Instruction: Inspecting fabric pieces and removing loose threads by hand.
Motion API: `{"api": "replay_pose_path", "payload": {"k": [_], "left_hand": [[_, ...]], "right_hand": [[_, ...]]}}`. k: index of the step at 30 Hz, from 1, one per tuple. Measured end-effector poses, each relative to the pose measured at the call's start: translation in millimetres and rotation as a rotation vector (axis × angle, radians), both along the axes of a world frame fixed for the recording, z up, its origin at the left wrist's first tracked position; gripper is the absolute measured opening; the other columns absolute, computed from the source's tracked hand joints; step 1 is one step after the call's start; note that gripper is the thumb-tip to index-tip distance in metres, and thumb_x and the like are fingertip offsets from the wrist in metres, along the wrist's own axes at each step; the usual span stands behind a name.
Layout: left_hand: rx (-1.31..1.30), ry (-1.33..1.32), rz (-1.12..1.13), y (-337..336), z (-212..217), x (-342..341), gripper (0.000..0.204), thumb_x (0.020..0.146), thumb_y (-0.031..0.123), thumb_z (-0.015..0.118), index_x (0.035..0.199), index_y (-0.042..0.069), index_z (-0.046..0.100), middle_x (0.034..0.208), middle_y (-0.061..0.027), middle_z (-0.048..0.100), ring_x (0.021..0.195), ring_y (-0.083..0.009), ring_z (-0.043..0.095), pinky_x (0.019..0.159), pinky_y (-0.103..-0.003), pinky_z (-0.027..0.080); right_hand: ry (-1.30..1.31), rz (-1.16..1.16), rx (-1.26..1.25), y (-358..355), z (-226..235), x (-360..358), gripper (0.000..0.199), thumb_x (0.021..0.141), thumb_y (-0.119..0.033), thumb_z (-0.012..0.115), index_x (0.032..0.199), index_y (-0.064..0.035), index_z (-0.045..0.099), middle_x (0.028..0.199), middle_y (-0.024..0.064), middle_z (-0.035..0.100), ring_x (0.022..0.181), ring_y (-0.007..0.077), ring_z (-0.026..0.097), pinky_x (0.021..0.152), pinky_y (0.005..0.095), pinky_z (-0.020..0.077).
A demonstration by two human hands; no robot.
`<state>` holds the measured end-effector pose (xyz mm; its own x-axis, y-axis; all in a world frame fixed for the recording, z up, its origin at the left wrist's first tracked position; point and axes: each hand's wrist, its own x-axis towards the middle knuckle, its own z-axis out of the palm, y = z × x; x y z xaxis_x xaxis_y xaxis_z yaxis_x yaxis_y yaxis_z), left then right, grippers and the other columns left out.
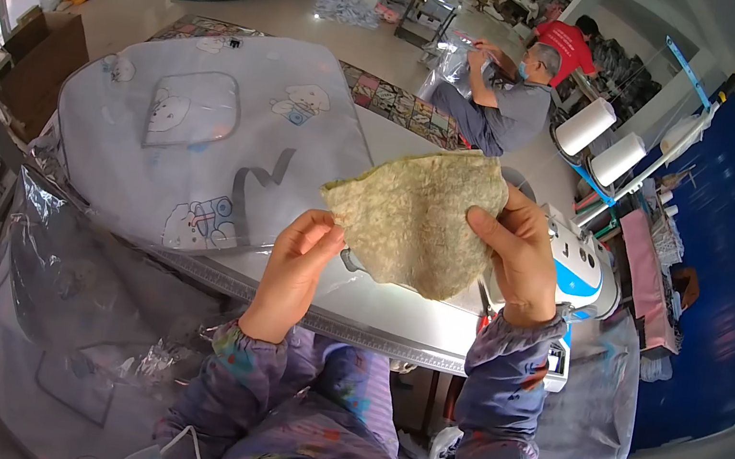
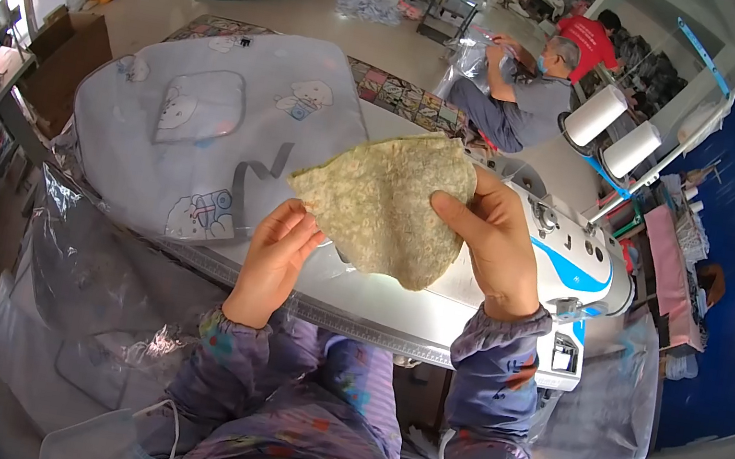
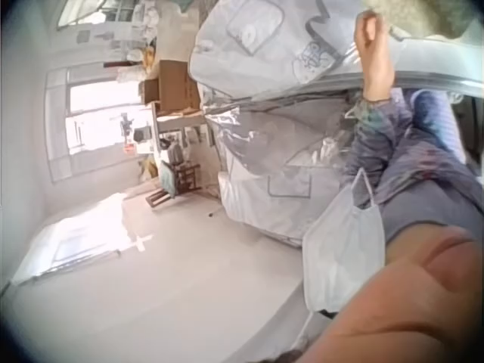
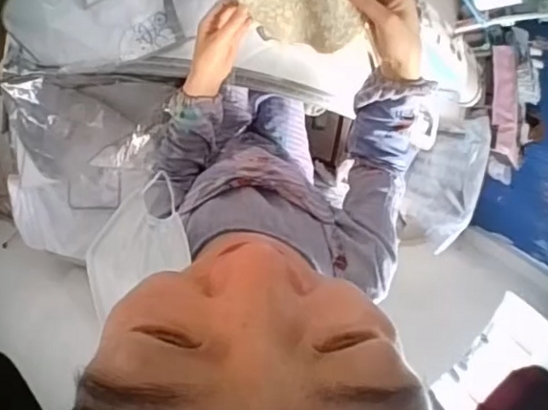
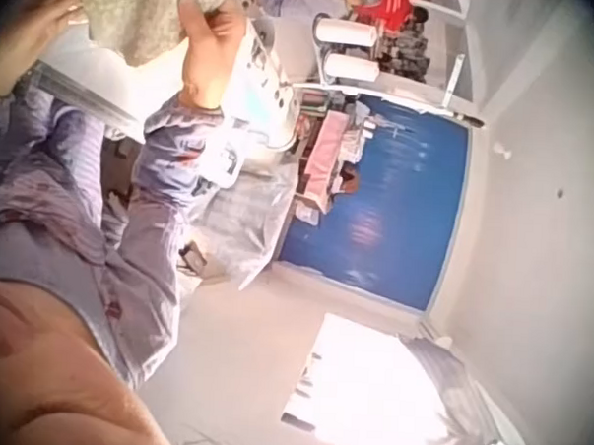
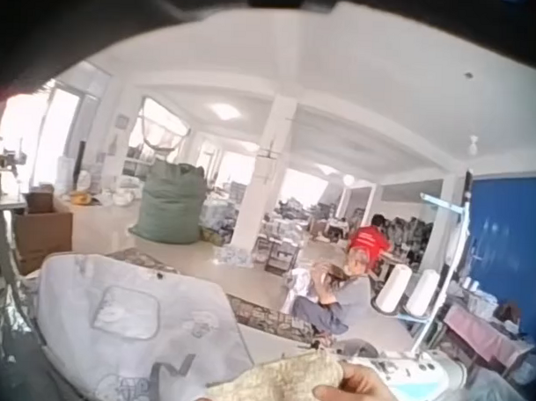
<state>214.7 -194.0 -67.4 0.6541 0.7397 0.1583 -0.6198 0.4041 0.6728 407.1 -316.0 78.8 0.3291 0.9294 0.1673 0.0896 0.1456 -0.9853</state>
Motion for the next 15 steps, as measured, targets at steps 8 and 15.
{"api": "replay_pose_path", "payload": {"k": [8, 15], "left_hand": [[-0.003, 0.144, 0.391, -7.3, 18.6, -3.4, 0.024, 0.092, 0.011, 0.067, 0.113, 0.005, 0.058, 0.104, -0.0006, 0.058, 0.102, -0.0121, 0.053, 0.093, -0.028, 0.040], [1.106, 0.422, 0.717, -12.2, 99.0, -25.2, 0.035, 0.074, 0.005, 0.078, 0.108, 0.009, 0.071, 0.098, -0.0085, 0.056, 0.091, -0.0260, 0.055, 0.078, -0.035, 0.046]], "right_hand": [[-0.034, 0.063, -0.028, -0.9, 1.7, -10.9, 0.033, 0.090, -0.005, 0.066, 0.121, 0.0042, 0.061, 0.110, 0.0082, 0.069, 0.098, 0.0140, 0.065, 0.088, 0.0277, 0.0508], [-0.280, 0.075, -0.188, -11.5, 2.1, -34.0, 0.020, 0.090, -0.007, 0.069, 0.107, 0.0040, 0.067, 0.092, 0.0012, 0.067, 0.081, 0.0059, 0.058, 0.072, 0.0224, 0.0463]]}}
